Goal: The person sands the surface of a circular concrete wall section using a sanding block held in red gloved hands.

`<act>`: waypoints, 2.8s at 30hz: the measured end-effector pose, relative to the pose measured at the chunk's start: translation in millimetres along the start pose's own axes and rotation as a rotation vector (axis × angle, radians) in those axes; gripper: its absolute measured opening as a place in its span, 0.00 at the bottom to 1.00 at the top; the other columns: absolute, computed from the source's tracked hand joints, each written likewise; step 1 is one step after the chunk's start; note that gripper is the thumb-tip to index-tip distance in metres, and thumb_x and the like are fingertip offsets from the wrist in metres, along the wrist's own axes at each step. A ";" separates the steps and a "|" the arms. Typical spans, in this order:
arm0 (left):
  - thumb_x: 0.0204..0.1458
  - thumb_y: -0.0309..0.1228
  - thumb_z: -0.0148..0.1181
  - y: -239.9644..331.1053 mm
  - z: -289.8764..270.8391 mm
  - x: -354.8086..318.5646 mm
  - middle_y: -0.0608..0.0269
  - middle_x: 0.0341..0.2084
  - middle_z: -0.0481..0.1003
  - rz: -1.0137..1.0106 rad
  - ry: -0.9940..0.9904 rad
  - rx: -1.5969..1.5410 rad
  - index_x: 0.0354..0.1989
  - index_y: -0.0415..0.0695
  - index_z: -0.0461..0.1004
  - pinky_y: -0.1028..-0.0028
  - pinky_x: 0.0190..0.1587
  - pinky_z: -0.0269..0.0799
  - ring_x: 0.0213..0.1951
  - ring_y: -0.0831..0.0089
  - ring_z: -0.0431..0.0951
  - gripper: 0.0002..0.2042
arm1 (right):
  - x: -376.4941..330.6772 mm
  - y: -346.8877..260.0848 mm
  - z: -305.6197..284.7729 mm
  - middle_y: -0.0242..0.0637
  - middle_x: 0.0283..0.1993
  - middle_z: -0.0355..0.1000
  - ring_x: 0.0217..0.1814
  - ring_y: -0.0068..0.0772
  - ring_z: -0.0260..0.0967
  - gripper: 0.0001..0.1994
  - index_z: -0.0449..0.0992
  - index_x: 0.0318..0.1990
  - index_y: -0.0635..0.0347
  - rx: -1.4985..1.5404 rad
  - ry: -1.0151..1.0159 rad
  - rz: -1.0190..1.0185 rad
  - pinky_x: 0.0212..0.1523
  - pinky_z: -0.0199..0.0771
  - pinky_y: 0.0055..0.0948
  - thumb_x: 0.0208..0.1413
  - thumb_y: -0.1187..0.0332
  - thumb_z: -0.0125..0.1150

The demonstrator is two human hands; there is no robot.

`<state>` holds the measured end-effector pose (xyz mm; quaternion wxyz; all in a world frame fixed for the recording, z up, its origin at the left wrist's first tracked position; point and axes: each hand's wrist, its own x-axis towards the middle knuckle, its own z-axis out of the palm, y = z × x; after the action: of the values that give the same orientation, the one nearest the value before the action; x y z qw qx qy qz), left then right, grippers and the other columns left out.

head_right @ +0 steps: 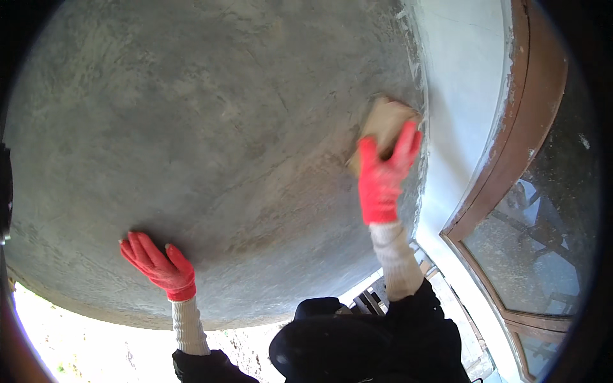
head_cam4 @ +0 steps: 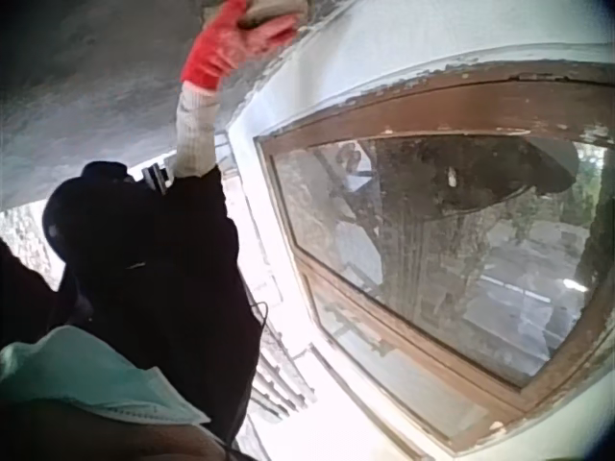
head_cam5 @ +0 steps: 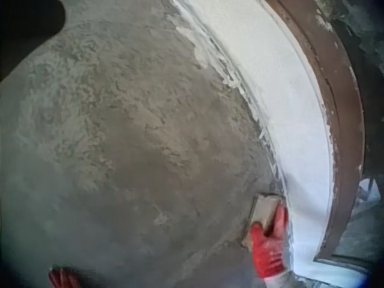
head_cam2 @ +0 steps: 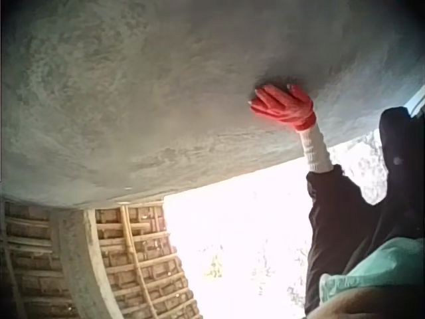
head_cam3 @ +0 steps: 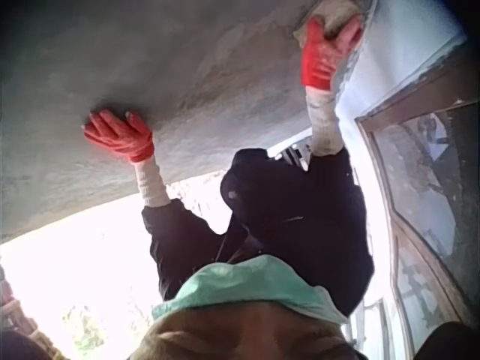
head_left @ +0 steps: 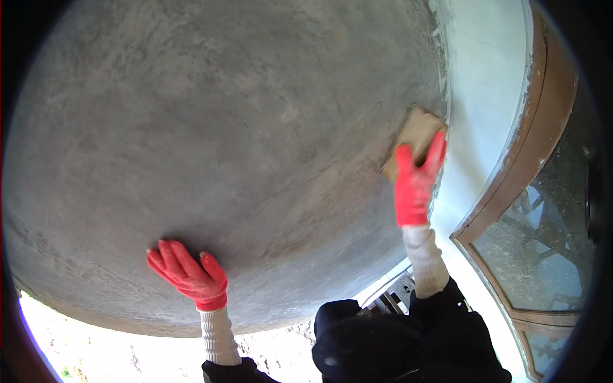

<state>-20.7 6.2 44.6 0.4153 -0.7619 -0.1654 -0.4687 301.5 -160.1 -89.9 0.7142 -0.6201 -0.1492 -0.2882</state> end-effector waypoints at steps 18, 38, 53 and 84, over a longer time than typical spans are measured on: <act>0.55 0.31 0.49 3.6 4.2 0.6 0.45 0.61 0.62 0.081 -0.024 0.044 0.59 0.34 0.63 0.42 0.63 0.53 0.64 0.41 0.57 0.23 | -6.1 40.0 -17.9 0.65 0.70 0.40 0.70 0.67 0.42 0.44 0.48 0.69 0.64 -0.170 -0.031 0.088 0.67 0.49 0.51 0.49 0.58 0.66; 0.60 0.34 0.46 57.7 25.7 2.4 0.43 0.66 0.52 -0.240 0.008 0.014 0.66 0.33 0.52 0.41 0.67 0.38 0.69 0.40 0.45 0.28 | -111.3 31.0 -17.8 0.62 0.70 0.40 0.69 0.64 0.43 0.44 0.49 0.70 0.58 -0.073 -0.122 0.056 0.66 0.50 0.53 0.48 0.61 0.68; 0.62 0.34 0.43 53.8 24.2 -2.2 0.43 0.67 0.52 -0.242 0.022 0.040 0.67 0.34 0.51 0.42 0.67 0.39 0.69 0.41 0.45 0.27 | -110.0 30.2 -15.6 0.57 0.72 0.37 0.74 0.52 0.38 0.45 0.39 0.72 0.61 -0.041 -0.094 0.343 0.70 0.43 0.45 0.55 0.55 0.62; 0.61 0.34 0.43 56.6 23.6 -4.5 0.42 0.66 0.53 -0.256 0.026 0.026 0.66 0.33 0.53 0.42 0.67 0.39 0.68 0.41 0.47 0.27 | -114.3 47.7 -23.0 0.55 0.72 0.38 0.72 0.52 0.43 0.45 0.40 0.72 0.59 -0.057 -0.094 0.327 0.68 0.47 0.44 0.53 0.58 0.63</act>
<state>26.9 -8.6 8.7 0.3640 -0.7229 -0.2619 -0.5257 236.4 -153.5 -197.5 0.7261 -0.6688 -0.0711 -0.1429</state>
